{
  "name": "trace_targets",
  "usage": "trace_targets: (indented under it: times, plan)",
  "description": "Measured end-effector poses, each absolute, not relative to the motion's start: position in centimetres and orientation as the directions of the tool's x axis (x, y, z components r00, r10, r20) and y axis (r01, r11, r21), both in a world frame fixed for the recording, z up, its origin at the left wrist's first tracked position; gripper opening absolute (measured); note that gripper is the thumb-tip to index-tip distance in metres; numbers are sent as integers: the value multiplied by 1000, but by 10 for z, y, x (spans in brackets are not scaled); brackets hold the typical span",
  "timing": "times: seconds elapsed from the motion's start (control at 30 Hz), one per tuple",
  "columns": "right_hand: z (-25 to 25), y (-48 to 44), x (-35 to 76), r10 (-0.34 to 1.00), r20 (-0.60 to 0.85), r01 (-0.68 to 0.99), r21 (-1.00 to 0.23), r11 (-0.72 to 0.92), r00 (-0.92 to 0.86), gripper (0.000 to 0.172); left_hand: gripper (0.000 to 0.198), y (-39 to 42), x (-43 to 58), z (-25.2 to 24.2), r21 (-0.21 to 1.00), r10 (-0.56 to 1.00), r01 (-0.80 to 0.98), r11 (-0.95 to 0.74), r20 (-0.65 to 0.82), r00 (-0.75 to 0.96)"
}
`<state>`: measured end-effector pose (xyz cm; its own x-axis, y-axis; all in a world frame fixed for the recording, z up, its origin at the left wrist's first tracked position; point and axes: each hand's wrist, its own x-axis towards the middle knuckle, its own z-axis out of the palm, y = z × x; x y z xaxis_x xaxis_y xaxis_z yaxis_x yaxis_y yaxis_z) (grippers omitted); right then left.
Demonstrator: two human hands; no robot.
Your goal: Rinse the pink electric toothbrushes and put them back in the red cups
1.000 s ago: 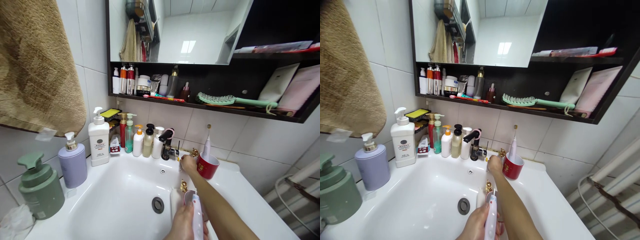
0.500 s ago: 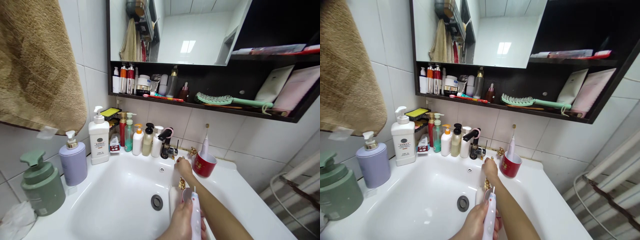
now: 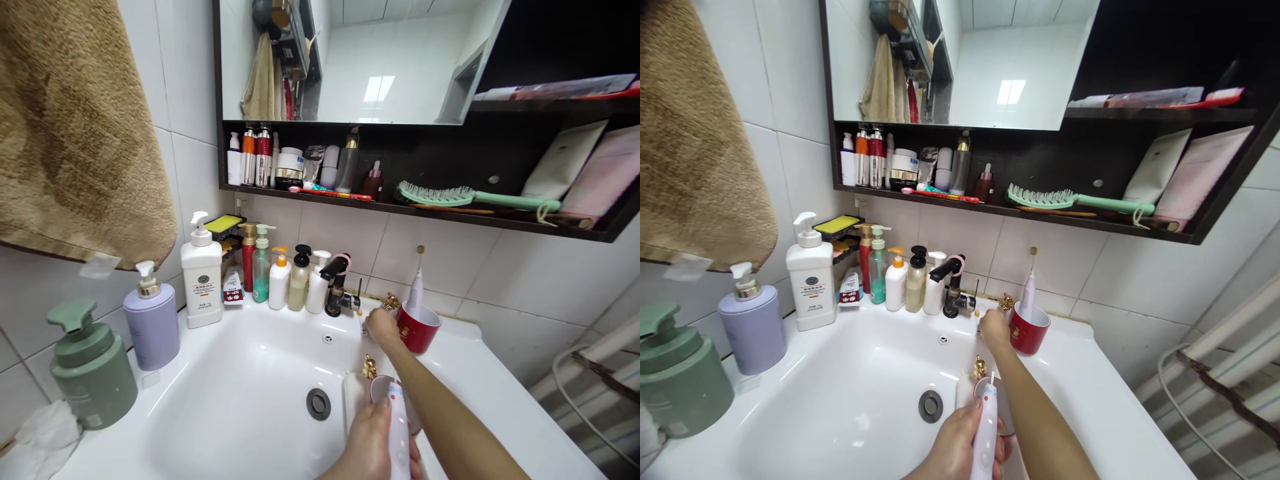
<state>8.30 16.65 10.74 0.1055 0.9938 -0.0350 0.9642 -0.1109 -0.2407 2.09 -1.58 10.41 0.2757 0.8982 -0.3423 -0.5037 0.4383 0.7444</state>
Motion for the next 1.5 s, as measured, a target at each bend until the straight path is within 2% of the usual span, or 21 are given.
trace_targets:
  times: [0.2,0.37,0.43,0.47,0.5,0.53,0.6,0.7,0.87,1.03,1.5]
  plan:
    - [113,152,91,989,-36,921,-361,-149,146,24,52,-20,21,106,763,900,-481,432,-329,286]
    - [131,96,109,996,-11,802,-592,-74,84,16,49,-25,21,109,760,904,-494,423,-312,294]
    - [138,62,121,998,-15,721,-691,-52,57,20,48,-29,22,108,754,895,-494,433,-296,333]
    - [140,45,127,999,-25,627,-778,-37,28,21,47,-31,22,107,751,888,-490,443,-292,355]
    - [141,30,132,999,-50,413,-910,-42,-7,19,47,-34,23,106,749,880,-484,452,-287,378]
    - [142,18,137,997,-68,226,-972,-58,-35,18,47,-36,24,105,750,872,-475,461,-283,400]
    - [141,0,141,992,-93,-103,-990,-101,-79,17,46,-41,25,104,761,859,-451,466,-267,437]
    - [139,-9,142,986,-118,-262,-954,-145,-114,18,46,-45,24,105,784,850,-424,452,-235,472]
    - [139,-10,140,981,-92,-277,-951,-137,-169,20,47,-46,24,107,800,834,-396,450,-218,507]
    - [137,-12,138,987,-81,-239,-964,-113,-141,20,51,-47,26,108,810,835,-373,453,-238,497]
    - [139,-15,131,983,-48,-200,-976,-83,-176,24,50,-50,26,108,759,816,-431,488,-221,535]
